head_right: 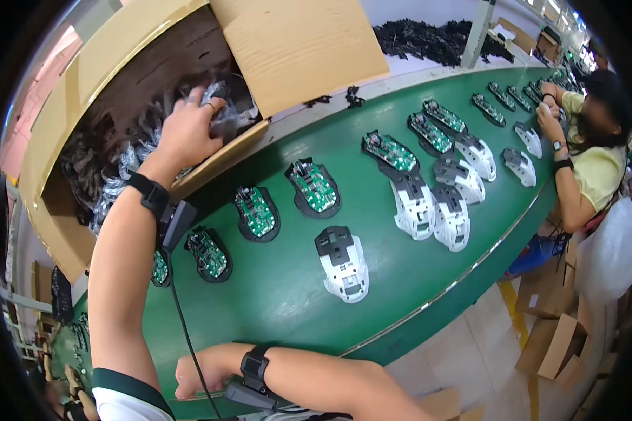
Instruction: The person assembles small electronic devices by hand at a factory workstation. They pick up white plastic housings and black internal components, snap them together, and place the finished units on a green table. The person also handles small plastic bags containing parts, opening them and placing the contents on the table.
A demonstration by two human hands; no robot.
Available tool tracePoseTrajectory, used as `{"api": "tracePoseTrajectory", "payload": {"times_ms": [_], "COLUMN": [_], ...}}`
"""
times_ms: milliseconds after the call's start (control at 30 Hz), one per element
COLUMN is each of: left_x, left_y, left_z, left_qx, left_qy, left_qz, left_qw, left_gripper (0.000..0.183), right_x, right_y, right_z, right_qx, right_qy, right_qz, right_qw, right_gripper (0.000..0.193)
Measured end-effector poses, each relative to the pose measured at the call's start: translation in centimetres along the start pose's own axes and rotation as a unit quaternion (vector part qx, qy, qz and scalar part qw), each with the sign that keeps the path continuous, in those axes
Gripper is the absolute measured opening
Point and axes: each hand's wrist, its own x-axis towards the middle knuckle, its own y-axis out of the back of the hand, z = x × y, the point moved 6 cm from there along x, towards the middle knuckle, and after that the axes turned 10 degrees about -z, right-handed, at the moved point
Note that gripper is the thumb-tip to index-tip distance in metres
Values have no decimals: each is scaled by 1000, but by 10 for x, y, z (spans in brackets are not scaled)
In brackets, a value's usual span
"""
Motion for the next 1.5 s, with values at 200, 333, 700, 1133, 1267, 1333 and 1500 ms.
{"api": "tracePoseTrajectory", "payload": {"times_ms": [200, 333, 700, 1133, 1267, 1333, 1500], "left_x": [-65, -155, -503, -536, -550, -557, -567], "left_y": [77, 99, -47, -64, -62, -60, -44], "left_z": [-13, -15, -139, -161, -167, -172, -160], "left_qx": [-18, -81, -93, -78, -20, -30, 29], "left_qy": [-107, -158, 322, 429, 488, 501, 461], "left_qz": [248, 244, -13, 291, 341, 357, 443], "left_qw": [963, 953, 942, 852, 804, 788, 769], "left_gripper": [57, 56, 75, 36, 31, 30, 21], "right_x": [-4, -6, -10, -12, -11, -14, -13], "right_y": [1, 4, 0, 8, 5, 8, 6], "right_z": [-3, 4, 4, -1, -11, -11, -18], "right_qx": [95, 139, 15, 9, -166, -216, -298], "right_qy": [-18, -38, -131, 11, 38, 48, 54], "right_qz": [-46, -42, -45, 271, 315, 304, 317], "right_qw": [994, 989, 990, 962, 934, 927, 899], "right_gripper": [36, 38, 45, 17, 19, 21, 19]}}
